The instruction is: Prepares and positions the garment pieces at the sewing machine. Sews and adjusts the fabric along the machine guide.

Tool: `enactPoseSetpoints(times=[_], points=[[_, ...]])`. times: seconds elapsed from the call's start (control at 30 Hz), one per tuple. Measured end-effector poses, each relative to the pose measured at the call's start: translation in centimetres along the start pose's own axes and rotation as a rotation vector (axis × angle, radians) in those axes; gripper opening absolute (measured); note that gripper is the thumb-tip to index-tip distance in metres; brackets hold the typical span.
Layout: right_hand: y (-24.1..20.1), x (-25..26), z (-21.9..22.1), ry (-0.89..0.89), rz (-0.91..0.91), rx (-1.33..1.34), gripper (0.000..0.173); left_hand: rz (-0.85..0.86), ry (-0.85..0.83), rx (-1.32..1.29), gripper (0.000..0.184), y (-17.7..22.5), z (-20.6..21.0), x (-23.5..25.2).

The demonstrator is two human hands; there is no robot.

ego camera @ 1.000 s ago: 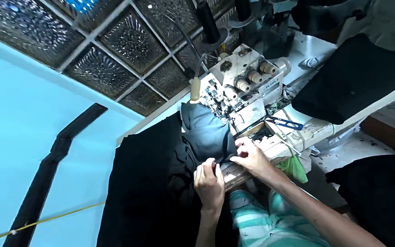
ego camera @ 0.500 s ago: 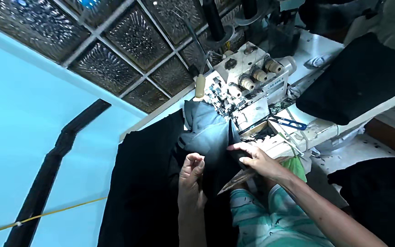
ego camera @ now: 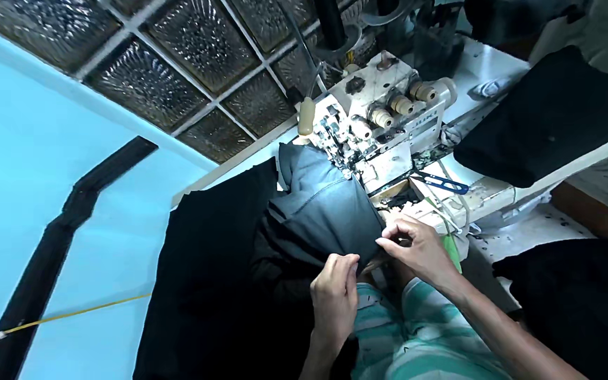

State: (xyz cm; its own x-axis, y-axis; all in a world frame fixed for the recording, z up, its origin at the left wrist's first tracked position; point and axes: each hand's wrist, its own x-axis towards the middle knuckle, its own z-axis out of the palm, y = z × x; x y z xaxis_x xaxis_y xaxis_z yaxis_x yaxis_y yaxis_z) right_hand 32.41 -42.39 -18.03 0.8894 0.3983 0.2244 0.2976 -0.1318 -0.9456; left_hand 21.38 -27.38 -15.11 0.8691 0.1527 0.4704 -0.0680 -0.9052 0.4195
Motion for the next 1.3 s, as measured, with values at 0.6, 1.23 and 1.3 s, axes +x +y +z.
enactPoseSetpoints(times=[0.6,1.23,1.3], points=[[-1.1,-1.2,-1.4,0.129,-0.046,-0.091,0.014,0.385,0.239,0.116,0.029,0.5,6.4,1.8],[-3.9,0.7,-3.7,0.004,-0.209,-0.403,0.015,0.402,0.027,0.358,0.021,0.0,1.5,6.1],[-3.9,2.0,-3.4,0.002,-0.251,-0.464,0.014,0.379,0.030,0.336,0.019,-0.1,1.2,6.7]])
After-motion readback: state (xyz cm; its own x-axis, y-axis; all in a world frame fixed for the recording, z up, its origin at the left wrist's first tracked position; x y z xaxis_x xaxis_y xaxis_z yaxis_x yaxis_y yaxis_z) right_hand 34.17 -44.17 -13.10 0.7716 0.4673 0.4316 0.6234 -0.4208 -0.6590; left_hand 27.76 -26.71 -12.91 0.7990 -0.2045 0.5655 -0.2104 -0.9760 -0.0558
